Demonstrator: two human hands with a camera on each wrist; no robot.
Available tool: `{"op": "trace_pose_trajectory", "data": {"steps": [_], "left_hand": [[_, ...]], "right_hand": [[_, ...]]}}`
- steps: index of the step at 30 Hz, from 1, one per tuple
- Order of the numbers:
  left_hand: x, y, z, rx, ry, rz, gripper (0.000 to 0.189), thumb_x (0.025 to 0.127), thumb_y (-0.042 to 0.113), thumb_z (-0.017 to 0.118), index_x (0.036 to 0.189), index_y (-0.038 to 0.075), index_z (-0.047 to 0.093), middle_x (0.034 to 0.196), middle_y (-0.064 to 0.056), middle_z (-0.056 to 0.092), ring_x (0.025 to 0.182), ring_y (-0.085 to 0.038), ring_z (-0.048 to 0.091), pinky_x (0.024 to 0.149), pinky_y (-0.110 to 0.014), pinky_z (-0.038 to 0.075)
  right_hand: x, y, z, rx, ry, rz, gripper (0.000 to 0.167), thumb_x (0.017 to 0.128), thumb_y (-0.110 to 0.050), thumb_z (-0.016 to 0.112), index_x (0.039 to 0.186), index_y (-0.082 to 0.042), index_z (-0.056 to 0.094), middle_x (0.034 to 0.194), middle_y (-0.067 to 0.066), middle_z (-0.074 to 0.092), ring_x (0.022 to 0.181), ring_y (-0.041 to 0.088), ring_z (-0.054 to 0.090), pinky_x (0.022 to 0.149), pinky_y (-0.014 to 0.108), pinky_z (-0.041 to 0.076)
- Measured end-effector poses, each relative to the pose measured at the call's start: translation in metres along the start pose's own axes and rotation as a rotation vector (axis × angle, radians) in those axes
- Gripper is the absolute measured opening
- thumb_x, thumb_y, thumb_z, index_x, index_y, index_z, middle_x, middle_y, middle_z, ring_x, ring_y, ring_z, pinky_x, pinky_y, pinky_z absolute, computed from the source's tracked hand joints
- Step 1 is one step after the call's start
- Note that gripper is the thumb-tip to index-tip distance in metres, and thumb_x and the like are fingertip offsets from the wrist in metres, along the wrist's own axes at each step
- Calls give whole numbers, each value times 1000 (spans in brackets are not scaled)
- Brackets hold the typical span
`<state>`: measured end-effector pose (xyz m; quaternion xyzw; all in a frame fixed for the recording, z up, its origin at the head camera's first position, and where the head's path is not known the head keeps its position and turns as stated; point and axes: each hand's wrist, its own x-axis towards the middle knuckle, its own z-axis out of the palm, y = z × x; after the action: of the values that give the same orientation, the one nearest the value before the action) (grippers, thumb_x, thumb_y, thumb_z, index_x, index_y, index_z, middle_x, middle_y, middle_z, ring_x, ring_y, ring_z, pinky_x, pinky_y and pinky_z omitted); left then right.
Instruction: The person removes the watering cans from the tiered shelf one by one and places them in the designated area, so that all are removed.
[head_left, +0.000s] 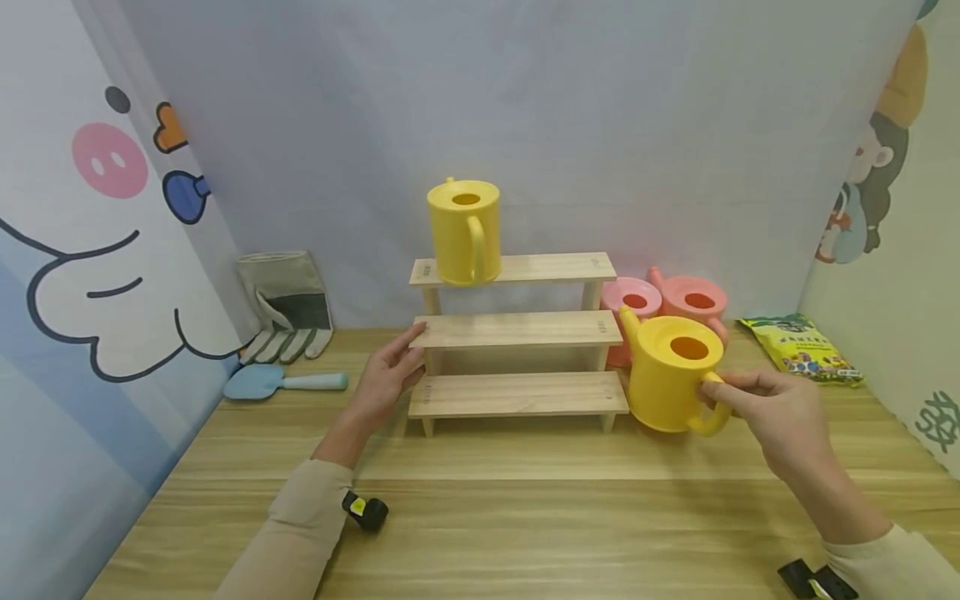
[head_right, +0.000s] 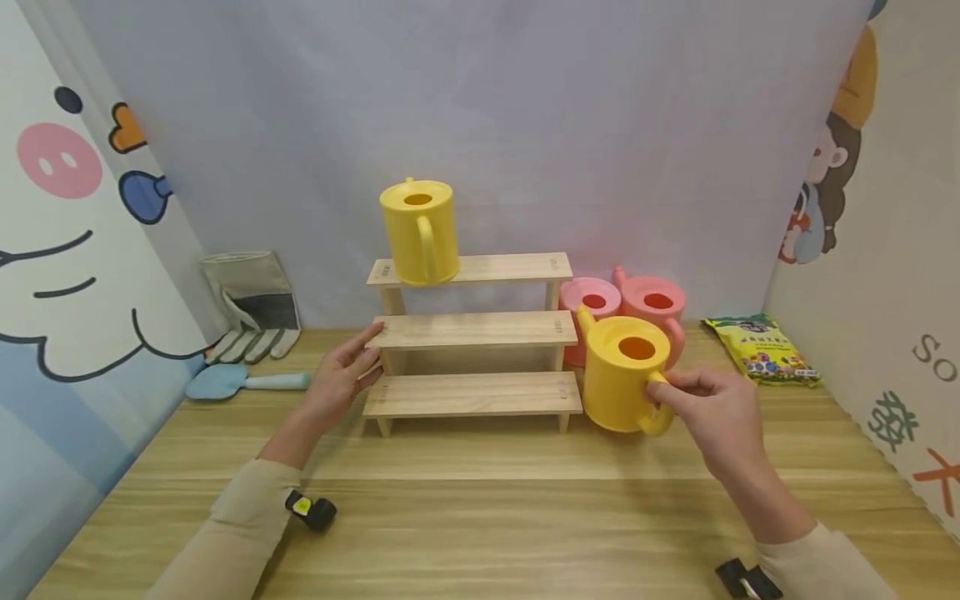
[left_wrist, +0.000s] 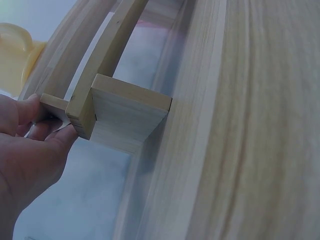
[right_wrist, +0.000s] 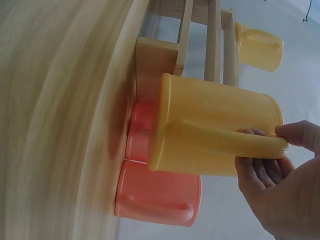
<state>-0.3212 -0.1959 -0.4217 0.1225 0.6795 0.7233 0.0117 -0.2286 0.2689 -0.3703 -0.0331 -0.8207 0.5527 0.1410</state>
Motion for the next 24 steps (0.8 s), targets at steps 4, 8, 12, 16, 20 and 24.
{"op": "trace_pose_trajectory", "data": {"steps": [4,8,12,16,20,24], "left_hand": [[0,0,1,-1,1,0,51,108,9,46,156,4,32,118,-14,46,140,-28,33,112,-46,35],[1,0,1,-8,3,-1,51,107,8,46,156,4,32,108,-9,47,138,-27,35,112,-46,35],[0,0,0,-9,3,0,51,107,8,46,156,4,32,104,-7,48,138,-29,36,112,-46,35],[0,0,0,-5,1,1,51,107,7,47,156,4,32,102,-6,48,138,-30,37,112,-46,35],[0,-1,0,-1,0,1,51,107,8,47,156,4,32,102,-5,48,138,-29,36,112,-46,35],[1,-1,-1,3,0,4,51,107,9,47,156,5,32,103,-5,49,138,-30,36,112,-46,35]], "right_hand": [[1,1,2,19,-9,19,8,86,-17,82,84,-10,79,77,-19,71,77,-1,63,65,17,56],[2,3,3,26,-22,26,5,86,-14,82,83,-11,79,76,-19,71,76,-1,63,65,17,56],[3,5,5,25,-49,34,8,86,-13,81,84,-6,78,77,-17,70,76,1,63,66,18,57],[3,7,6,8,-79,56,22,87,-14,80,91,6,74,79,-13,71,77,2,63,67,19,58],[3,7,6,-32,-115,79,26,87,-15,81,94,9,72,82,-9,70,79,2,62,69,20,58],[4,7,5,-15,-177,106,21,89,-13,78,94,7,72,89,0,71,81,3,64,71,21,58]]}}
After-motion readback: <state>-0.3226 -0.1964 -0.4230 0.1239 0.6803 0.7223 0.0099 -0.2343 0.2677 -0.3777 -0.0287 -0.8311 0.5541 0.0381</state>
